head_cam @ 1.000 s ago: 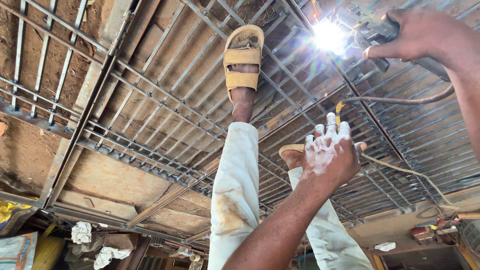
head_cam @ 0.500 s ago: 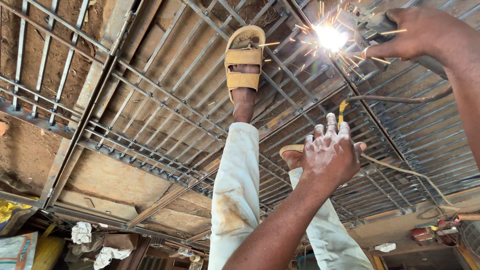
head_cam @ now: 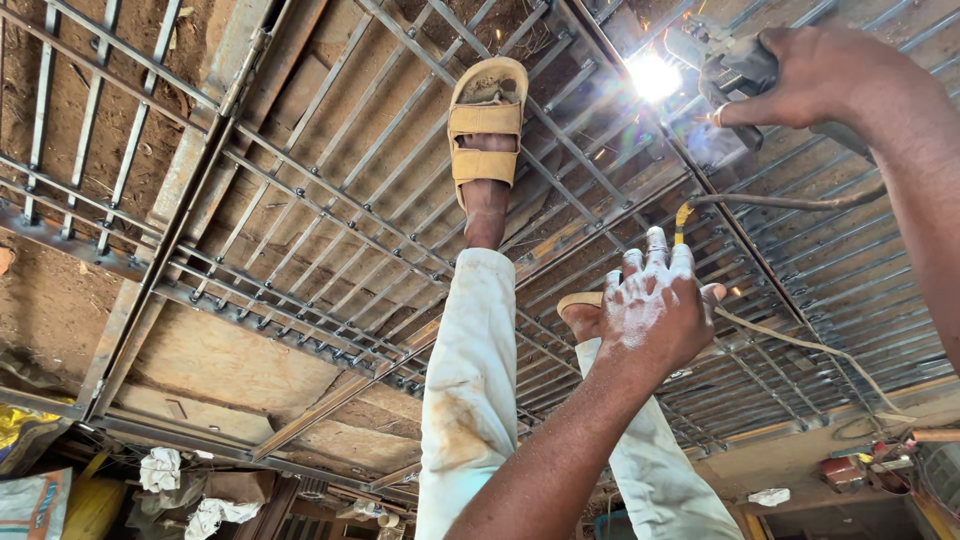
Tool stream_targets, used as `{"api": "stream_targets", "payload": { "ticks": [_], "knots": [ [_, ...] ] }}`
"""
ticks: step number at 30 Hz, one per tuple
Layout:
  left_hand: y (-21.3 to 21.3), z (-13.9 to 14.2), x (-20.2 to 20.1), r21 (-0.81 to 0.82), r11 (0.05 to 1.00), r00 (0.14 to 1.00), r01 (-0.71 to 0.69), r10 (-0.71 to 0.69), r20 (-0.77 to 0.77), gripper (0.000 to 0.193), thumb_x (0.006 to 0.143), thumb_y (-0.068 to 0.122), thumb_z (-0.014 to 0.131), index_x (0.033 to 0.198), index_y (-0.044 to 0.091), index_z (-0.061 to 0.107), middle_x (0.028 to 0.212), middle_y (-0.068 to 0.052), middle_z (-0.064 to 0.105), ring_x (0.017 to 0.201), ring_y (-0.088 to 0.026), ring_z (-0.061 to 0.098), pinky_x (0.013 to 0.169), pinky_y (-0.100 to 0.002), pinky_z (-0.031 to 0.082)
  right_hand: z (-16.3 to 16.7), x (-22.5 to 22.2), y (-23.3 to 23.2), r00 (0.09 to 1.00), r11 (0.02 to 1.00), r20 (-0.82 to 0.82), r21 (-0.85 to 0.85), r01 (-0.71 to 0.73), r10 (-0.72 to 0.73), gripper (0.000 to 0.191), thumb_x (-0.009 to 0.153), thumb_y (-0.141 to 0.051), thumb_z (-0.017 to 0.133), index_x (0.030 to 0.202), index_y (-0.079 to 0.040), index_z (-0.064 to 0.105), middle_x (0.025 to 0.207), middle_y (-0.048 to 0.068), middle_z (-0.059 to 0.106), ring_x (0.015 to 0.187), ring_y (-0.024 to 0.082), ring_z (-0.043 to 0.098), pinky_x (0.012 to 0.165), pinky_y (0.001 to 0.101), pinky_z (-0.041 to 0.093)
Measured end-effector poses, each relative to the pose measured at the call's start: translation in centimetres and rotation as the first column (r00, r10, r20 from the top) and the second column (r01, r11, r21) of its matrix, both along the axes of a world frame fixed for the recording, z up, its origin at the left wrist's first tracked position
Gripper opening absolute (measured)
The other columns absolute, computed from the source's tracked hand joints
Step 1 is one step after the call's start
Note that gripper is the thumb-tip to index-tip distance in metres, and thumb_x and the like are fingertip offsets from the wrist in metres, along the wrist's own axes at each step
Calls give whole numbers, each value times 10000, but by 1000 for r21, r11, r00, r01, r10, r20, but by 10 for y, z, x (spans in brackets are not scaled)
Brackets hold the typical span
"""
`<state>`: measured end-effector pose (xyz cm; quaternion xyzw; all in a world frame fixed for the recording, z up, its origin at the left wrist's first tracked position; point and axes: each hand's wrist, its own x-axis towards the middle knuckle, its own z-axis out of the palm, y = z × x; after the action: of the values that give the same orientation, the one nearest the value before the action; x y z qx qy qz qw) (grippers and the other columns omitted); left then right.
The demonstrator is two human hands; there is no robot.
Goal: The person arc-welds joints on a metal grid frame laid on the workshop floor, holding the electrode holder in one hand and positioning the rod with the other. They repeatedly strike an arc, weld along the grid bars with sparks flying, reposition the electrode, and move to new joints across the frame.
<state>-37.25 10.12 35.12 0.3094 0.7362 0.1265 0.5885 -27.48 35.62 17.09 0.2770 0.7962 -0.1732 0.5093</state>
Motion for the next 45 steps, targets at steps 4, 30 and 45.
{"api": "stream_targets", "payload": {
  "ticks": [4, 30, 45],
  "knots": [
    [-3, -1, 3, 17, 1000, 1000, -14, 14, -4, 643, 923, 420, 660, 1351, -50, 567, 1498, -321, 492, 1310, -459, 533, 1017, -574, 448, 2, -7, 0, 996, 997, 70, -43, 60, -56, 1256, 667, -808, 756, 1608, -44, 427, 1441, 263, 605, 1250, 437, 635, 1059, 531, 508],
    [14, 3, -22, -54, 998, 998, -37, 40, 57, 534, 930, 401, 638, 1283, 2, 597, 1546, -282, 474, 1304, -436, 546, 1013, -569, 456, 16, -40, -3, 988, 993, 129, -78, 92, -81, 1075, 693, -740, 752, 1497, -65, 518, 1330, 307, 651, 1211, 474, 647, 1019, 561, 538],
    [38, -28, -70, -200, 979, 994, 49, -28, 107, 517, 959, 450, 609, 1287, 50, 589, 1420, -213, 519, 1294, -404, 502, 1030, -566, 426, 56, -100, 9, 973, 990, 215, -86, 108, -87, 878, 693, -687, 797, 1371, -155, 627, 1232, 171, 718, 1181, 350, 684, 1002, 469, 548]
  ]
}}
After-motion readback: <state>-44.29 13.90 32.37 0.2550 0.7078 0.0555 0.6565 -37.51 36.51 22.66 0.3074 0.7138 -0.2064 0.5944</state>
